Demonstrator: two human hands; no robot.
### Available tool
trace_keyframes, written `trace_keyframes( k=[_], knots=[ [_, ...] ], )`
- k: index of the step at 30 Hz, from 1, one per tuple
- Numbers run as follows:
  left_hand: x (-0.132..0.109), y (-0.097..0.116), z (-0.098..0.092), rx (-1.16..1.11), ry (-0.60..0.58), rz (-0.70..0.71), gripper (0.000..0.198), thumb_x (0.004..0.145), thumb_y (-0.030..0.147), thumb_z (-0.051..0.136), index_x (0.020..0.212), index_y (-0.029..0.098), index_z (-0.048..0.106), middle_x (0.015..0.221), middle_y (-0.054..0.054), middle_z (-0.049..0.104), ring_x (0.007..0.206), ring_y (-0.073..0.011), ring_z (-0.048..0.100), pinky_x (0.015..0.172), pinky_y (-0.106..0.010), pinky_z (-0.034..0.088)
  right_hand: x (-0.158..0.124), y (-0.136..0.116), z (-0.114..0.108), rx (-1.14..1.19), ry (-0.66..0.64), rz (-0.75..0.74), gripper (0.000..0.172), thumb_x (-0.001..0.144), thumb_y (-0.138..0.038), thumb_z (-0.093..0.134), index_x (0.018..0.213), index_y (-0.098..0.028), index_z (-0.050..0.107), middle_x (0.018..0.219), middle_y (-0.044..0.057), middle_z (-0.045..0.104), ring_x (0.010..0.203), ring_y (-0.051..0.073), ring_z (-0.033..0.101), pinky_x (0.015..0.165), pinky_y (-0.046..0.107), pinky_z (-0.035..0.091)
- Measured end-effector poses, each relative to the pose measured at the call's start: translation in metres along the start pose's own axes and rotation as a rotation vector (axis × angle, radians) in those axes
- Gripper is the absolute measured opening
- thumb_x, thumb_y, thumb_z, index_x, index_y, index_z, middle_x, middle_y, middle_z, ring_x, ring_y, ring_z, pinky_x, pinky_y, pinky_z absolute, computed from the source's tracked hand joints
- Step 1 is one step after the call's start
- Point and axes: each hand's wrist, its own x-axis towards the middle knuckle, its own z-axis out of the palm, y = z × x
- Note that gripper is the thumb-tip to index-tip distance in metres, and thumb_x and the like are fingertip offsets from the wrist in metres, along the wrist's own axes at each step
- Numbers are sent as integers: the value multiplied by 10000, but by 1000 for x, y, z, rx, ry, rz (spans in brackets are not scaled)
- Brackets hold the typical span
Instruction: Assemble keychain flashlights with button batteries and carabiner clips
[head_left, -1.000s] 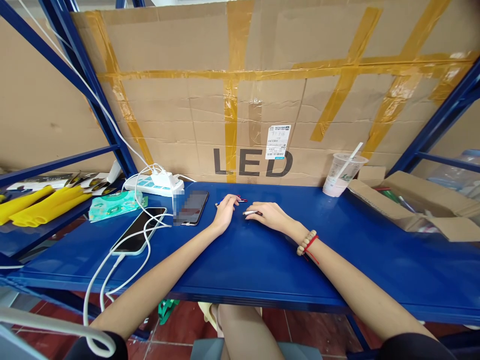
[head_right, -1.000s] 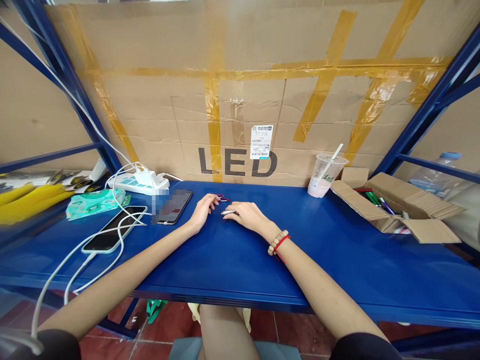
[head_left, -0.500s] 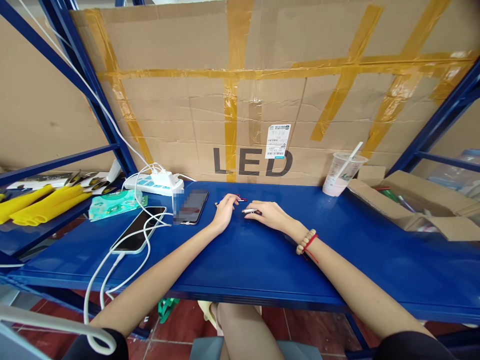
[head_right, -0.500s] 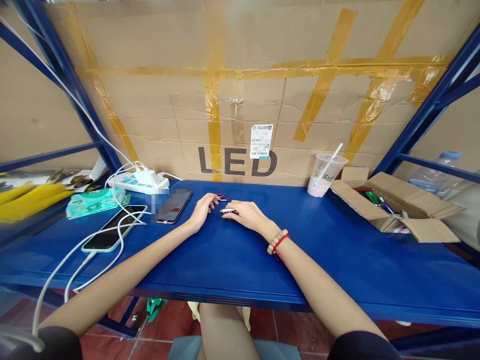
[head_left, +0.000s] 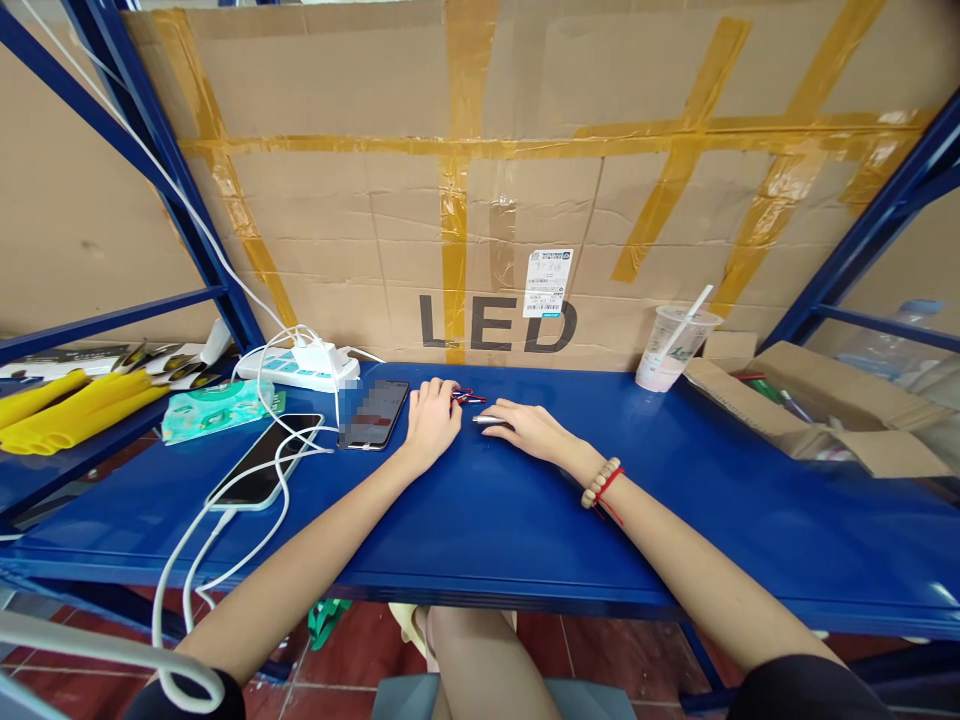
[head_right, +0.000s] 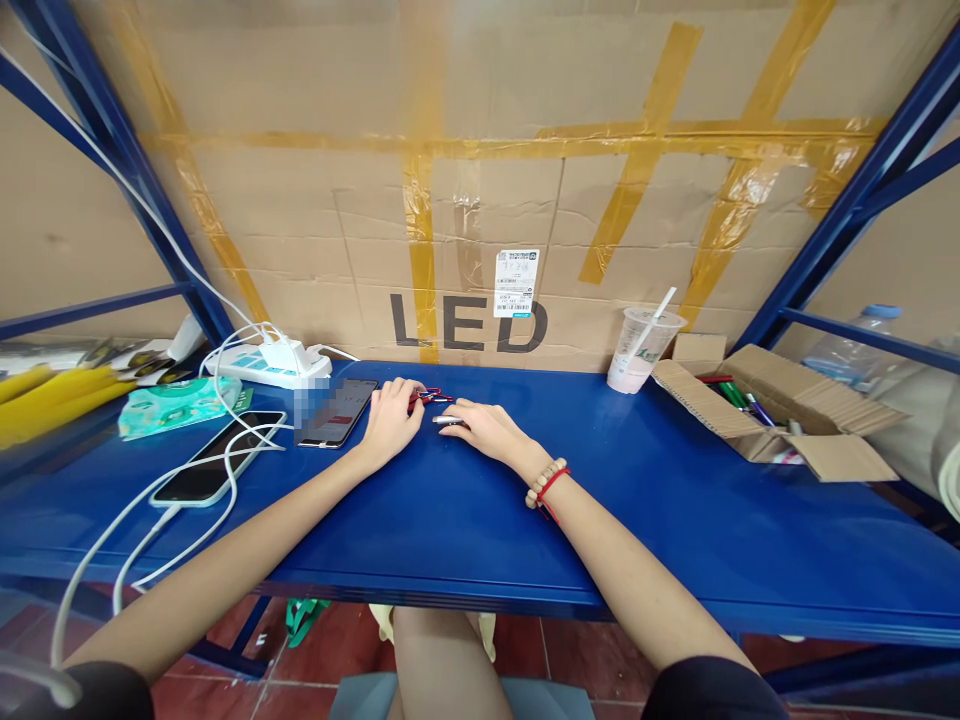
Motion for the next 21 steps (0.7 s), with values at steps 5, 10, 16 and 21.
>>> trace_keyframes(
  k=[5,10,16,21],
  knots=[
    [1,-19,2,262,22,-6,282,797,185,465,1055,135,567,1063,-164,563,1044,-326,460,892,-437,321,-1,2,4,-29,7,9,330,943,-328,307,1189,-289,523,1104,41,566,1051,170,523,816,290,459],
    [1,-26,6,369,-82,13,222,812,197,464,952,127,622,962,-161,595,994,-319,487,895,-460,314,2,7,3,-47,30,-62,277,905,-230,418,1148,-226,552,1094,66,571,1021,175,526,850,304,434],
    [5,-24,6,191,-198,53,256,811,212,509,1046,188,608,1029,-111,602,986,-270,513,851,-401,360,4,10,3,-36,34,-92,224,892,-186,437,1043,-224,598,1016,52,619,960,186,547,798,315,423],
    [7,-22,10,-89,-273,152,250,802,247,540,1036,221,624,1055,-71,622,986,-240,531,877,-377,385,2,8,1,-41,101,-83,273,875,-286,478,1131,-223,550,1115,79,564,1011,204,513,851,349,412]
  ],
)
